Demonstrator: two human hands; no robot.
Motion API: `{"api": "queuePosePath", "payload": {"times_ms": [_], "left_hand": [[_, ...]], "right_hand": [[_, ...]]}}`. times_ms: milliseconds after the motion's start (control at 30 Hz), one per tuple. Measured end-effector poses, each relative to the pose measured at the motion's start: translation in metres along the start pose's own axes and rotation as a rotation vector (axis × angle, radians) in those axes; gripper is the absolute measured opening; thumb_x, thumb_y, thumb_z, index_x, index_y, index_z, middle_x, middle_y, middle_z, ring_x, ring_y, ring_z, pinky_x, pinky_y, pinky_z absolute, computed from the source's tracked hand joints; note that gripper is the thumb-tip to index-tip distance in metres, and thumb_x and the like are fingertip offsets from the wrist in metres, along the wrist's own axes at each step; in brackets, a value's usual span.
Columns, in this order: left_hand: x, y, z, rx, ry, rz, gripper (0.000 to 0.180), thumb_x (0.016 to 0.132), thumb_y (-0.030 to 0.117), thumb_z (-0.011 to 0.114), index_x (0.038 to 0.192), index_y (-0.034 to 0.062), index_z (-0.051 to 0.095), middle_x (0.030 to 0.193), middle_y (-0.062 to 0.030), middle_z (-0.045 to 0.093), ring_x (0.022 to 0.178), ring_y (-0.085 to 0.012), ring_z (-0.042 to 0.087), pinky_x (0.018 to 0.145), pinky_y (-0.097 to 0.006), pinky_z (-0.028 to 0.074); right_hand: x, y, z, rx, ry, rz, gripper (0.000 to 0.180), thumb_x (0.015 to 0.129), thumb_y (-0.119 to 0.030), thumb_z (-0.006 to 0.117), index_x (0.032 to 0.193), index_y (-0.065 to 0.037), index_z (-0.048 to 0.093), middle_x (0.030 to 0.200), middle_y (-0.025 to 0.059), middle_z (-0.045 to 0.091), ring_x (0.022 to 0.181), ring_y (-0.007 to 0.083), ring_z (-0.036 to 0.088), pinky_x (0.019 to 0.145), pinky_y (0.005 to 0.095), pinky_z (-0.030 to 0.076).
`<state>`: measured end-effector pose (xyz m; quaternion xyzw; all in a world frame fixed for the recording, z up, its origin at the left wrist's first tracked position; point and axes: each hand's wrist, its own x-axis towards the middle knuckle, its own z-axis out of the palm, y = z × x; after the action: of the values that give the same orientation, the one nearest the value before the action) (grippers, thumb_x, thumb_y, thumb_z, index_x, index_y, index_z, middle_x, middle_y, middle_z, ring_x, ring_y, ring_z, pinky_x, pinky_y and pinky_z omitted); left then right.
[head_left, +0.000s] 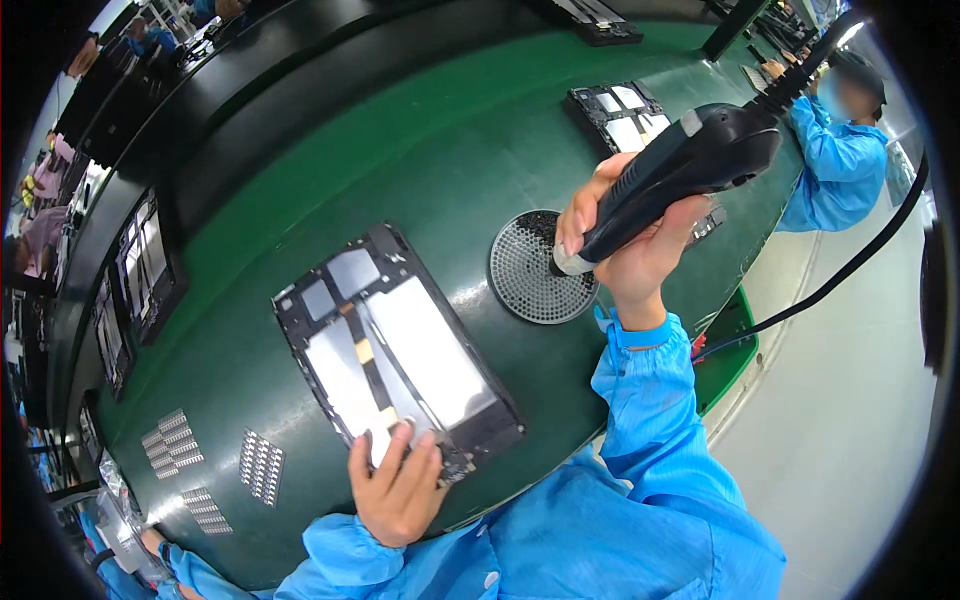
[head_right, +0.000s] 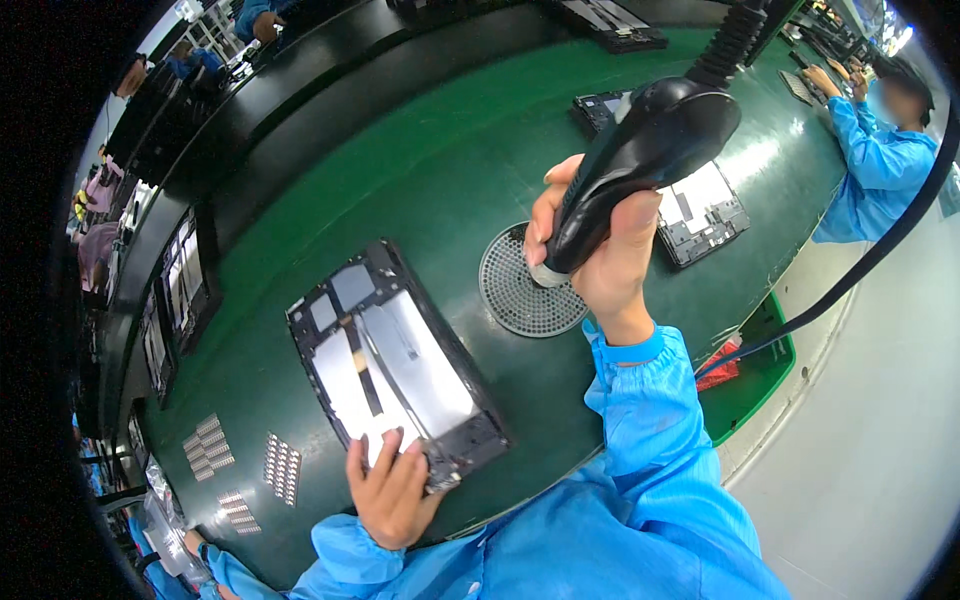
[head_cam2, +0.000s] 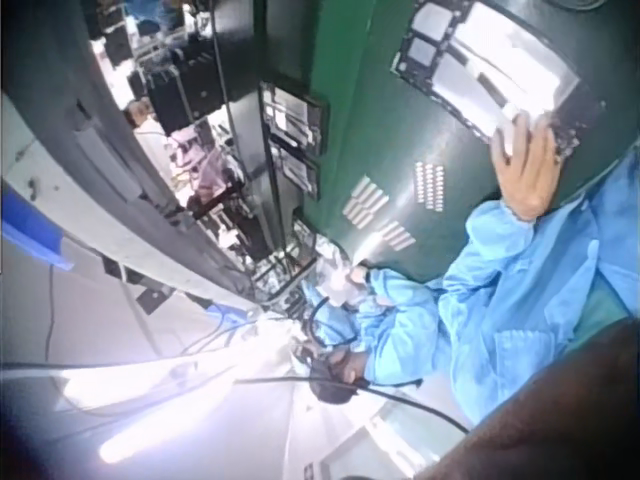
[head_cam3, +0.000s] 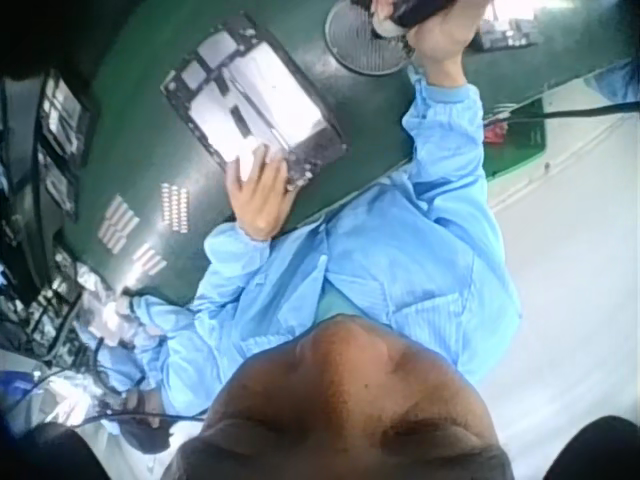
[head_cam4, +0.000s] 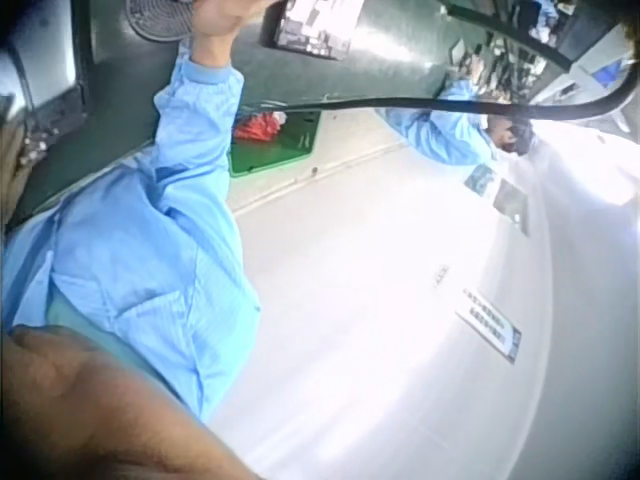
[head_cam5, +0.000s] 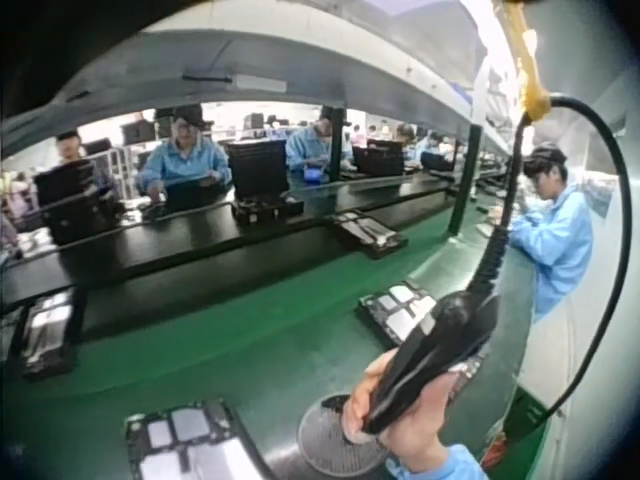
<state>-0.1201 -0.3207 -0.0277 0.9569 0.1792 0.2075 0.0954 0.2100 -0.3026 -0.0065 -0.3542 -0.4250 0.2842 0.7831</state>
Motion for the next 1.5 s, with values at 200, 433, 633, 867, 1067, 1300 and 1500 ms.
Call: {"api": "queuePosePath", "payload": {"times_ms": [200,433,633,867,1067,1300,1500], "left_hand": [[0.005,0.002,0.017,-0.116,-0.061,-0.008,0.043,0.054,0.014,0.080,0.090,-0.0036,0.065,0.108,-0.0143,0.064,0.114,-0.0312,0.057,0.101,-0.064,0.027],[0.024,0.008,0.028,-0.099,-0.047,-0.037,0.043,0.055,0.011,0.078,0.094,-0.0041,0.065,0.112,-0.0161,0.063,0.116,-0.0325,0.055,0.102,-0.061,0.028],[0.035,0.011,0.016,-0.294,-0.032,-0.036,0.032,0.063,0.005,0.074,0.093,-0.0023,0.065,0.101,-0.0152,0.066,0.105,-0.0322,0.062,0.101,-0.057,0.033],[0.040,0.004,0.005,-0.391,0.122,-0.221,0.014,0.075,-0.007,0.061,0.088,-0.0010,0.064,0.087,-0.0145,0.069,0.084,-0.0294,0.068,0.094,-0.052,0.042],[0.030,-0.021,-0.015,-0.276,0.259,-0.351,0.014,0.079,-0.008,0.060,0.091,-0.0013,0.063,0.085,-0.0156,0.067,0.084,-0.0267,0.066,0.089,-0.045,0.046],[0.007,-0.054,-0.019,-0.408,0.340,-0.778,0.014,0.078,-0.003,0.069,0.091,-0.0023,0.063,0.082,-0.0113,0.065,0.076,-0.0182,0.063,0.070,-0.028,0.051],[0.000,-0.076,-0.009,-1.020,0.459,-0.954,0.012,0.081,0.000,0.069,0.090,-0.0042,0.064,0.080,-0.0074,0.067,0.069,-0.0104,0.062,0.062,-0.020,0.050]], "right_hand": [[0.004,0.010,-0.001,-0.139,-0.022,0.020,0.087,0.082,-0.077,0.030,0.114,0.002,0.045,0.067,0.0105,0.054,0.054,0.0196,0.055,0.050,0.0343,0.047],[0.009,0.009,-0.007,-0.076,0.044,-0.020,0.083,0.083,-0.072,0.041,0.109,0.006,0.049,0.066,0.0110,0.056,0.052,0.0177,0.056,0.048,0.0287,0.047],[0.010,0.013,-0.011,-0.056,0.058,-0.033,0.076,0.085,-0.066,0.048,0.105,0.007,0.052,0.066,0.0117,0.057,0.052,0.0156,0.057,0.048,0.0265,0.046],[0.009,0.015,-0.018,-0.031,0.046,-0.009,0.074,0.085,-0.066,0.048,0.104,0.006,0.053,0.066,0.0113,0.057,0.052,0.0146,0.056,0.047,0.0256,0.045],[0.006,0.012,-0.001,-0.048,0.051,-0.016,0.073,0.086,-0.065,0.047,0.104,0.005,0.054,0.066,0.0112,0.058,0.051,0.0144,0.056,0.048,0.0255,0.045],[0.000,0.000,0.005,-0.019,0.012,-0.075,0.087,0.082,-0.077,0.033,0.118,0.002,0.044,0.071,0.0097,0.056,0.057,0.0181,0.054,0.051,0.0299,0.045],[-0.004,-0.004,0.064,0.189,-0.216,-0.035,0.098,0.075,-0.085,0.028,0.117,0.001,0.043,0.070,0.0115,0.055,0.057,0.0216,0.055,0.053,0.0355,0.046]]}}
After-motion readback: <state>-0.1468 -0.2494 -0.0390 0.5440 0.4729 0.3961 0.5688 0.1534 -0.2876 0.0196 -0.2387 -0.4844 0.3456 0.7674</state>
